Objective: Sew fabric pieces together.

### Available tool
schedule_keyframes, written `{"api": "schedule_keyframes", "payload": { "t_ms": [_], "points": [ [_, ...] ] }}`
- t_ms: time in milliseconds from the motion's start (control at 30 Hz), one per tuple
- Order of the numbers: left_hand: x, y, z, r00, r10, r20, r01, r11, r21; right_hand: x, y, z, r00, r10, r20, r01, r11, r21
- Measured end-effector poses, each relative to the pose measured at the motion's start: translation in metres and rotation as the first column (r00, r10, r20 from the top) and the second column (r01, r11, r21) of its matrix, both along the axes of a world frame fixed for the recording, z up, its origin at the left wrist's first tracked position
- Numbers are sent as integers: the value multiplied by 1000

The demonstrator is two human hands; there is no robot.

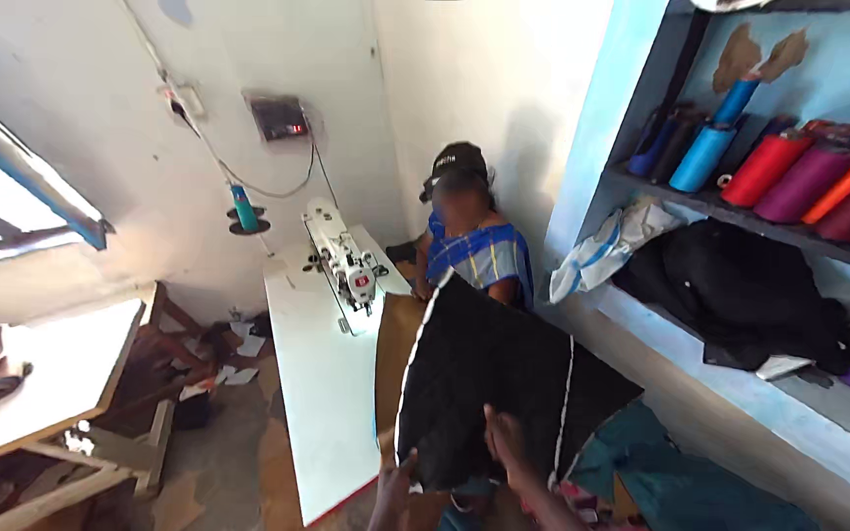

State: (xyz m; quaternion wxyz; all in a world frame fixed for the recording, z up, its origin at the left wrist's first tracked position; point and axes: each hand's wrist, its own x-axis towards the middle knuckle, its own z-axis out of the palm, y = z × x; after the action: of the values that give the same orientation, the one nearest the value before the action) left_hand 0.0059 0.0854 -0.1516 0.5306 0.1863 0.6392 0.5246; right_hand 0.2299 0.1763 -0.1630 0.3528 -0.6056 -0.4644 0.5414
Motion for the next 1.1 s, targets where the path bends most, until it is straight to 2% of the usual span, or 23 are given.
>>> {"api": "schedule_keyframes", "payload": {
  "t_ms": [33, 100, 167, 233, 267, 367, 400, 467, 533, 633, 700, 767, 833, 933, 1033, 1100],
  "points": [
    [1, 9, 8, 998, 12, 55, -12, 1000, -3, -3, -21, -16, 994, -75, -76, 63, 987, -148],
    [12, 18, 18, 984, -7, 181, 0, 999, 37, 4, -55, -42, 967, -185, -174, 70, 853, -517],
    [26, 28, 40, 956, -31, 292, 4, 996, 92, 7, -70, -64, 925, -254, -284, -13, 724, -690],
    [36, 37, 64, 942, -27, 335, -5, 995, 95, 2, -72, -67, 831, -345, -436, -81, 701, -709],
    [39, 41, 71, 941, -19, 337, -16, 995, 101, -1, -67, -62, 749, -424, -510, -73, 712, -698],
    [36, 53, 68, 951, 23, 310, -64, 991, 121, -6, -38, -49, 462, -636, -618, 94, 728, -679],
    [34, 56, 62, 952, 48, 304, -88, 989, 119, -2, -30, -45, 405, -660, -633, 148, 730, -667],
    [30, 56, 53, 957, 97, 273, -132, 985, 112, 15, -17, -34, 359, -689, -630, 253, 722, -645],
    [28, 57, 42, 974, 99, 202, -124, 985, 116, 42, 0, -22, 392, -679, -621, 367, 734, -571],
    [40, 55, 20, 997, 17, 72, -21, 998, 61, 85, 25, -7, 614, -580, -535, 498, 811, -307],
    [63, 52, 13, 998, -21, 67, 22, 1000, -17, 111, 39, -8, 755, -508, -415, 515, 851, -105],
    [85, 56, -5, 993, -102, 65, 107, 991, -77, 137, 55, -9, 815, -471, -337, 500, 866, 1],
    [105, 64, -15, 981, -169, 97, 181, 975, -131, 159, 70, -11, 840, -452, -298, 485, 874, 40],
    [127, 86, -6, 970, -224, 95, 238, 955, -177, 177, 87, -11, 822, -484, -302, 512, 859, 18],
    [138, 109, 5, 967, -256, 2, 253, 956, -148, 187, 102, -13, 737, -538, -410, 577, 816, -34],
    [140, 126, 7, 969, -245, -30, 242, 966, -90, 189, 105, -9, 701, -500, -508, 536, 840, -87]
  ]
}}
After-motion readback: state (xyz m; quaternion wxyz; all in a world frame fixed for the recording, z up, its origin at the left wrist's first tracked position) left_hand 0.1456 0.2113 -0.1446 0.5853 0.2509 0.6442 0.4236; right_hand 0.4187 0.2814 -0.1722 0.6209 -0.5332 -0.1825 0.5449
